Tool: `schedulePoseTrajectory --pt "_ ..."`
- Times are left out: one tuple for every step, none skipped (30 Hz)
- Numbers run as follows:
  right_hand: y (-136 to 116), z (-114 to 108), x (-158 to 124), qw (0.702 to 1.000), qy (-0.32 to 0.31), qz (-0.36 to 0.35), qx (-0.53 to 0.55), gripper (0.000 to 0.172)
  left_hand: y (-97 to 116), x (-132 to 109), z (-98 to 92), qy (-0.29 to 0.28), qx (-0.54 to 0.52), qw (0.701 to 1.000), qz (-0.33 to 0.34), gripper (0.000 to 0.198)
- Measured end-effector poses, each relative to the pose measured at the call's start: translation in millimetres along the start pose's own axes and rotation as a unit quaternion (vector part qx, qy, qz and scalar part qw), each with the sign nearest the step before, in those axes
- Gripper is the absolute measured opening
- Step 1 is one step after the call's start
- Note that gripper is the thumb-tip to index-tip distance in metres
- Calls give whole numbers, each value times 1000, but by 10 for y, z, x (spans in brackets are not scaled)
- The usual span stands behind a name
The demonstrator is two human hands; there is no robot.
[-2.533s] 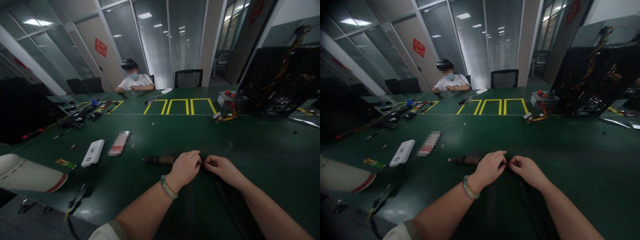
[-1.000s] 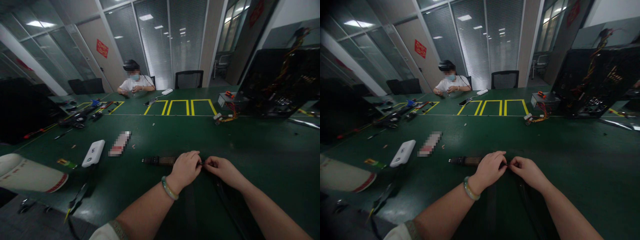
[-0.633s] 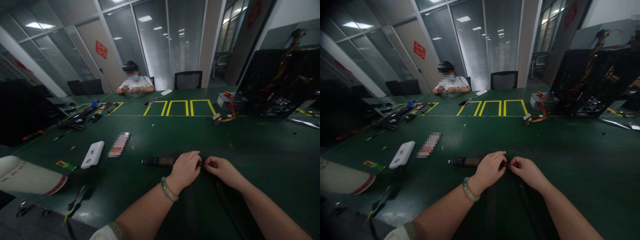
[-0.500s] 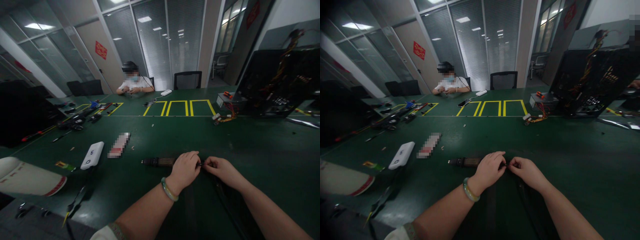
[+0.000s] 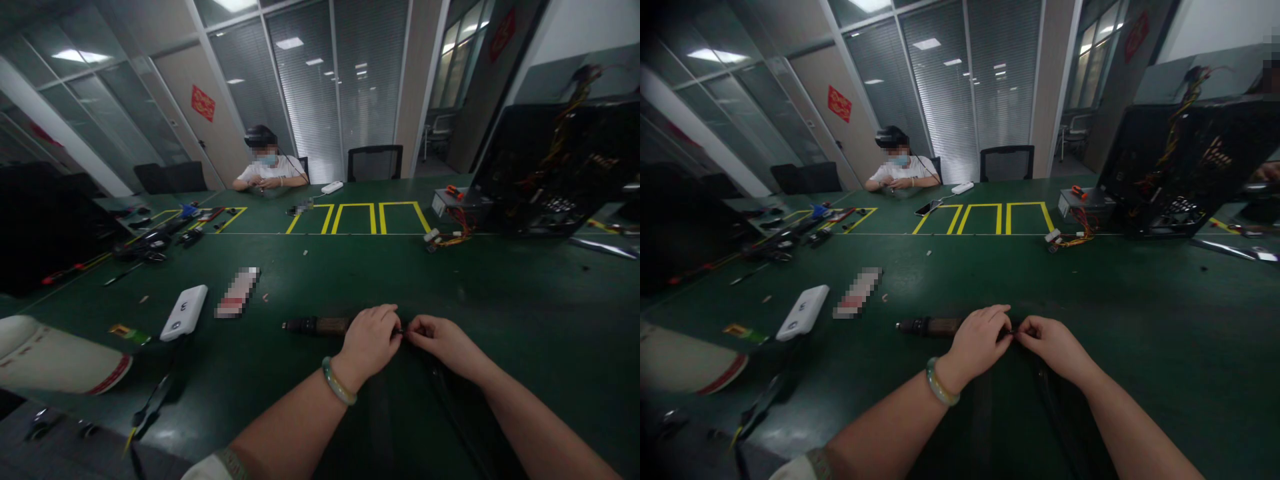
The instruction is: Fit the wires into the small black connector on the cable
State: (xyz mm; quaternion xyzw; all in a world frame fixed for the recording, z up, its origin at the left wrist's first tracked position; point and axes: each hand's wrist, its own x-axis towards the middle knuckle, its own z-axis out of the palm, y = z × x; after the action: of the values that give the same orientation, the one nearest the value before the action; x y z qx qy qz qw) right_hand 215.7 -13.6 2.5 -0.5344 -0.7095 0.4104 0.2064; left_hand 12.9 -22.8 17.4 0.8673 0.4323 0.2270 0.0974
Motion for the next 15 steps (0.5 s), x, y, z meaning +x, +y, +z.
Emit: schedulePoseTrajectory --pt "7 4 3 1000 1 -2 3 21 0 2 -3 -3 0 1000 6 12" --pt "18 8 6 1000 1 -2 7 21 1 4 -9 -5 0 1000 12 12" --pt "31 12 9 1000 0 -3 9 20 4 5 -15 -6 0 1000 17 12" --pt "44 15 12 1000 -1 -3 10 20 6 7 -21 -7 2 1000 20 13" --pt "56 18 14 1000 -3 -2 10 20 8 7 -26 -8 3 1000 21 14" --pt "66 19 16 1000 -3 -2 10 21 10 7 -29 -8 5 1000 20 15" --pt "73 20 17 1000 -4 -1 11 22 11 5 -29 -7 6 1000 17 15" --pt "76 19 17 1000 -4 0 12 23 10 3 -27 -5 5 1000 13 15" --pt "74 17 16 1000 -5 1 14 23 8 1 -23 -2 4 1000 8 15" --pt "69 15 15 1000 -7 3 17 24 6 -2 -16 2 3 1000 3 16" --pt "61 11 13 1000 -8 6 19 24 3 -4 -10 6 2 1000 -3 16" --pt "51 7 11 1000 -10 9 21 23 -1 -6 -3 9 2 1000 -7 16" --pt "41 3 9 1000 -13 12 22 23 -3 -8 2 9 2 1000 -9 16" --pt "32 -1 6 1000 -15 14 22 23 -5 -8 5 8 2 1000 -8 15" --pt "24 -4 5 1000 -16 15 21 22 -5 -7 6 6 2 1000 -4 13"
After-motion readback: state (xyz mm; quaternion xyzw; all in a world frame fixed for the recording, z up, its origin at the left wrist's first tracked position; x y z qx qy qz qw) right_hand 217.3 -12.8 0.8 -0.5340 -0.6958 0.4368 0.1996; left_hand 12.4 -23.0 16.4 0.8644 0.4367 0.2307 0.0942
